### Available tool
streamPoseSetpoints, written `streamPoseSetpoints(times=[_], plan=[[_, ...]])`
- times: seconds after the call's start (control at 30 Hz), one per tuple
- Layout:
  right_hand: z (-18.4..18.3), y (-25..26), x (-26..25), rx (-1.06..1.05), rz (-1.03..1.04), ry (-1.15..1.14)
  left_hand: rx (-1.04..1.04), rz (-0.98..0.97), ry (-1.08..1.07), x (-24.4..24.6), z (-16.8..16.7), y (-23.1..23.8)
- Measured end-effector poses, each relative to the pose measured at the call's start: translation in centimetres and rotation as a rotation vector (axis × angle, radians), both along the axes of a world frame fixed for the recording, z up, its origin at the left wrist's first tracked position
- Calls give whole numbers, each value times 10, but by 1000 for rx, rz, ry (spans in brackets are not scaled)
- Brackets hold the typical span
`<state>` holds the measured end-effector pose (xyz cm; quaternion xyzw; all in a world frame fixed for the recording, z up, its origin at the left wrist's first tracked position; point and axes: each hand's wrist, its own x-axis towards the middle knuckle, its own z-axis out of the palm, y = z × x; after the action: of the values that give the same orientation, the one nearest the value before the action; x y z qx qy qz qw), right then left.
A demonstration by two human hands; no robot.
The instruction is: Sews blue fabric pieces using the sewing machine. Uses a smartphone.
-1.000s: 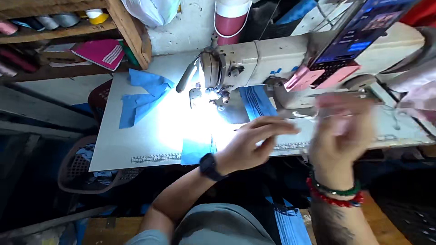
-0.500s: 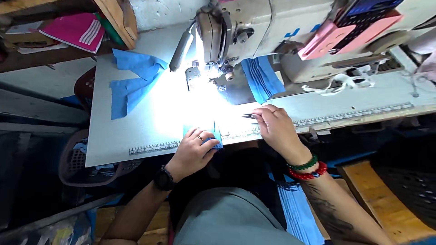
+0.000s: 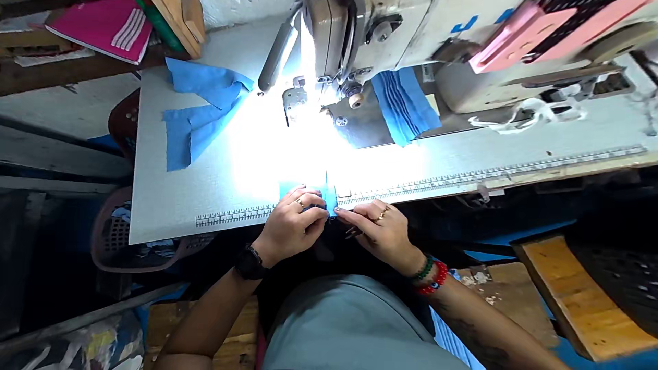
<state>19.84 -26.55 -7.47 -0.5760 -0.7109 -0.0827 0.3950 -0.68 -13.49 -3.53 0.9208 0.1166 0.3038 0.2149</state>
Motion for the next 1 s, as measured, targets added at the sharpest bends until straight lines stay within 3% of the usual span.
streamPoseSetpoints(times=[0.23,0.4,0.5,0.63,0.8,0.9,1.0], plan=[[-1,4,-4,-3,-47,-35,11,-20,19,0,1,2],[17,-1,-5,3,51,16,-90,-74,43,12,25,16],[21,0,-3,41,70,-20,-67,-93,189,28,34,36],[19,5,7,-38,73,-80,-163,-3,243,38,28,64],[16,3,3,-113,122,-27,-71,204,113,54,36,94],[20,-1,0,-166,145,-17,-114,383,305,72,45,113],[24,-6,-3,-199,126,20,-160,345,500,80,48,121]])
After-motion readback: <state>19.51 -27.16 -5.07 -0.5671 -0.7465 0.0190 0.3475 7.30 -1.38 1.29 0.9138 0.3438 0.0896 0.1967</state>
